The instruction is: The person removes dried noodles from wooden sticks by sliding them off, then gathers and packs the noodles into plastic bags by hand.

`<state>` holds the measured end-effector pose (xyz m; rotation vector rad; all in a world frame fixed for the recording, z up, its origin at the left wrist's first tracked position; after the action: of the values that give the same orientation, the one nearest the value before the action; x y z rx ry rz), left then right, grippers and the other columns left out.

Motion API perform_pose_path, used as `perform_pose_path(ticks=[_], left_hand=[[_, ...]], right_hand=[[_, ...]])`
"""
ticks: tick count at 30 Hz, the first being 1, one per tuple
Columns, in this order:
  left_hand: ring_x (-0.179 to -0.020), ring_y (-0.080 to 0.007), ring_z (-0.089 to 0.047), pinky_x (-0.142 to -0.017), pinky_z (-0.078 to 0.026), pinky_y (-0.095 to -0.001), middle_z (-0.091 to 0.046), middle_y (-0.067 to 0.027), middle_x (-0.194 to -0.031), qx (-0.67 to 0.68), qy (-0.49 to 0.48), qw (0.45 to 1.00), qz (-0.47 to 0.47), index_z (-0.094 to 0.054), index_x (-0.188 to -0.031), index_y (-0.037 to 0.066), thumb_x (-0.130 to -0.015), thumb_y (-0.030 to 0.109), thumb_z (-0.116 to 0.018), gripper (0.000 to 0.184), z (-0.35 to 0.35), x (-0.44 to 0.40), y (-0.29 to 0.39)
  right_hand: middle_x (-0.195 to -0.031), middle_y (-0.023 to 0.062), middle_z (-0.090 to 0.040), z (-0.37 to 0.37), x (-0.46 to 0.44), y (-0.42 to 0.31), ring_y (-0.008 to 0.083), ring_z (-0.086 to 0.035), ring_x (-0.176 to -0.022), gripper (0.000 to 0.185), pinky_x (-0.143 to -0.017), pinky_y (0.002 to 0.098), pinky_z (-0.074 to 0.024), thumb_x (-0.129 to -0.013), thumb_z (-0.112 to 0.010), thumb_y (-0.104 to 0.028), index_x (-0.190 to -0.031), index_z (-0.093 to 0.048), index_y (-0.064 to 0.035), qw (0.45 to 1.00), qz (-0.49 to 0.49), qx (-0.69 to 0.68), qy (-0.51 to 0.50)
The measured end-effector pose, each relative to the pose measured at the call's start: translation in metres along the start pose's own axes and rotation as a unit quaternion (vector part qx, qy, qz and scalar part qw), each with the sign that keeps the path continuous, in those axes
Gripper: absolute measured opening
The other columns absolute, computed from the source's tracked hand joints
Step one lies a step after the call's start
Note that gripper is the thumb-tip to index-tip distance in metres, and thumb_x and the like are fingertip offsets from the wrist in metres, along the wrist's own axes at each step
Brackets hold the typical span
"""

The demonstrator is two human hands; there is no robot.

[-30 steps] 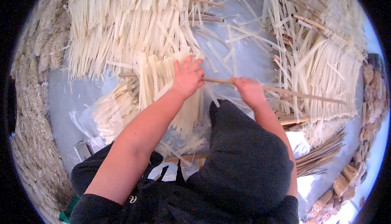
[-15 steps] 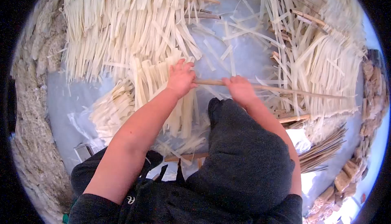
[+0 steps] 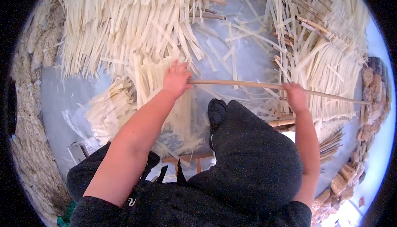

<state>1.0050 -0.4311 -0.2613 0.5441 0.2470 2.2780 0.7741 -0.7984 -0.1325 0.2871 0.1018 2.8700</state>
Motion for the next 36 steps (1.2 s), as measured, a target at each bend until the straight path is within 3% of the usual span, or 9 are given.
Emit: perform_pose_path(ticks=[8, 14, 17, 23, 26, 28, 30, 32, 36], left_hand=[[-0.140, -0.0355, -0.025, -0.111, -0.027, -0.0545, -0.035, -0.0067, -0.148, 0.088, 0.103, 0.988, -0.079, -0.056, -0.125, 0.022, -0.073, 0.029, -0.078, 0.056, 0.057, 0.029, 0.047], [-0.087, -0.0109, -0.063, -0.075, -0.053, -0.0273, -0.066, -0.0046, -0.095, 0.636, -0.018, 0.772, 0.001, -0.061, -0.116, 0.007, -0.090, 0.026, -0.064, 0.033, 0.128, 0.062, 0.067], [-0.067, -0.0059, -0.056, -0.055, -0.046, -0.0205, -0.063, -0.0014, -0.081, 0.627, -0.021, 0.778, 0.038, -0.068, -0.107, 0.008, -0.097, 0.034, -0.052, 0.032, 0.201, 0.103, 0.100], [-0.063, -0.0058, -0.050, -0.056, -0.044, -0.0199, -0.057, 0.0007, -0.077, 0.500, -0.173, 0.840, -0.116, -0.059, -0.124, 0.003, -0.098, 0.027, -0.052, 0.036, 0.302, 0.195, 0.195], [-0.062, -0.0060, -0.051, -0.056, -0.044, -0.0201, -0.058, -0.0008, -0.080, 0.467, -0.171, 0.847, -0.187, -0.055, -0.128, 0.000, -0.098, 0.021, -0.052, 0.037, 0.313, 0.234, 0.252], [-0.068, -0.0059, -0.053, -0.061, -0.046, -0.0204, -0.060, -0.0027, -0.088, 0.443, -0.132, 0.852, -0.246, -0.053, -0.131, 0.001, -0.097, 0.016, -0.054, 0.038, 0.305, 0.247, 0.288], [-0.070, -0.0066, -0.054, -0.062, -0.047, -0.0212, -0.060, -0.0018, -0.089, 0.424, -0.145, 0.851, -0.275, -0.052, -0.132, 0.003, -0.096, 0.016, -0.055, 0.038, 0.269, 0.255, 0.336], [-0.074, -0.0094, -0.055, -0.066, -0.049, -0.0229, -0.060, -0.0021, -0.096, 0.381, -0.162, 0.849, -0.327, -0.052, -0.133, 0.006, -0.095, 0.017, -0.057, 0.039, 0.219, 0.265, 0.382], [-0.096, -0.0165, -0.058, -0.079, -0.050, -0.0273, -0.050, -0.0109, -0.127, 0.208, -0.108, 0.850, -0.471, -0.056, -0.127, 0.005, -0.088, 0.013, -0.065, 0.042, 0.181, 0.298, 0.414]], right_hand=[[-0.082, 0.0125, -0.058, 0.072, 0.051, 0.039, 0.0337, -0.059, -0.081, 0.024, -0.069, 0.0436, -0.0473, -0.082, -0.053, -0.008, -0.102, -0.065, -0.0130, 0.997, -0.066, 0.002, 0.042], [-0.088, 0.0090, -0.060, 0.094, 0.078, 0.029, 0.0306, -0.060, -0.086, 0.028, -0.073, 0.0423, -0.0482, -0.083, -0.052, -0.006, -0.107, -0.063, -0.0160, 0.991, -0.072, -0.023, 0.115], [-0.089, 0.0077, -0.060, 0.122, 0.097, 0.039, 0.0294, -0.060, -0.089, 0.030, -0.077, 0.0417, -0.0483, -0.082, -0.053, -0.005, -0.108, -0.062, -0.0165, 0.984, -0.063, -0.018, 0.168], [-0.105, 0.0094, -0.065, 0.239, 0.169, 0.071, 0.0308, -0.060, -0.099, 0.021, -0.096, 0.0392, -0.0457, -0.087, -0.058, -0.010, -0.107, -0.064, -0.0116, 0.927, -0.088, 0.075, 0.357], [-0.113, 0.0095, -0.064, 0.289, 0.226, 0.075, 0.0293, -0.060, -0.103, 0.028, -0.096, 0.0434, -0.0434, -0.086, -0.061, -0.011, -0.114, -0.061, -0.0107, 0.831, -0.127, 0.097, 0.534], [-0.118, 0.0131, -0.063, 0.305, 0.271, 0.059, 0.0292, -0.058, -0.113, 0.042, -0.098, 0.0428, -0.0428, -0.091, -0.061, -0.023, -0.127, -0.052, -0.0045, 0.648, -0.154, -0.168, 0.727], [-0.117, 0.0182, -0.062, 0.270, 0.284, 0.022, 0.0324, -0.057, -0.115, 0.057, -0.096, 0.0401, -0.0452, -0.095, -0.056, -0.031, -0.139, -0.036, -0.0002, 0.419, -0.105, -0.693, 0.577], [-0.106, 0.0209, -0.063, 0.232, 0.300, -0.073, 0.0331, -0.065, -0.093, 0.055, -0.082, 0.0423, -0.0519, -0.097, -0.052, -0.027, -0.141, -0.029, -0.0058, 0.300, -0.020, -0.897, 0.324], [-0.065, -0.0028, -0.038, 0.151, 0.344, -0.088, 0.0069, -0.033, -0.048, 0.017, -0.045, 0.0223, -0.0296, -0.096, -0.053, -0.017, -0.111, -0.047, -0.0120, 0.217, -0.257, -0.815, 0.471]])
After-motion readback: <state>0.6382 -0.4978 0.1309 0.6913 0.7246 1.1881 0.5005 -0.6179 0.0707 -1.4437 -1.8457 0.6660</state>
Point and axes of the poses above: each hand's wrist, its own x-axis away from the middle knuckle, its own z-axis out of the back of the hand, y = z × x, the point moved 4 cm from there along -x, towards the middle knuckle
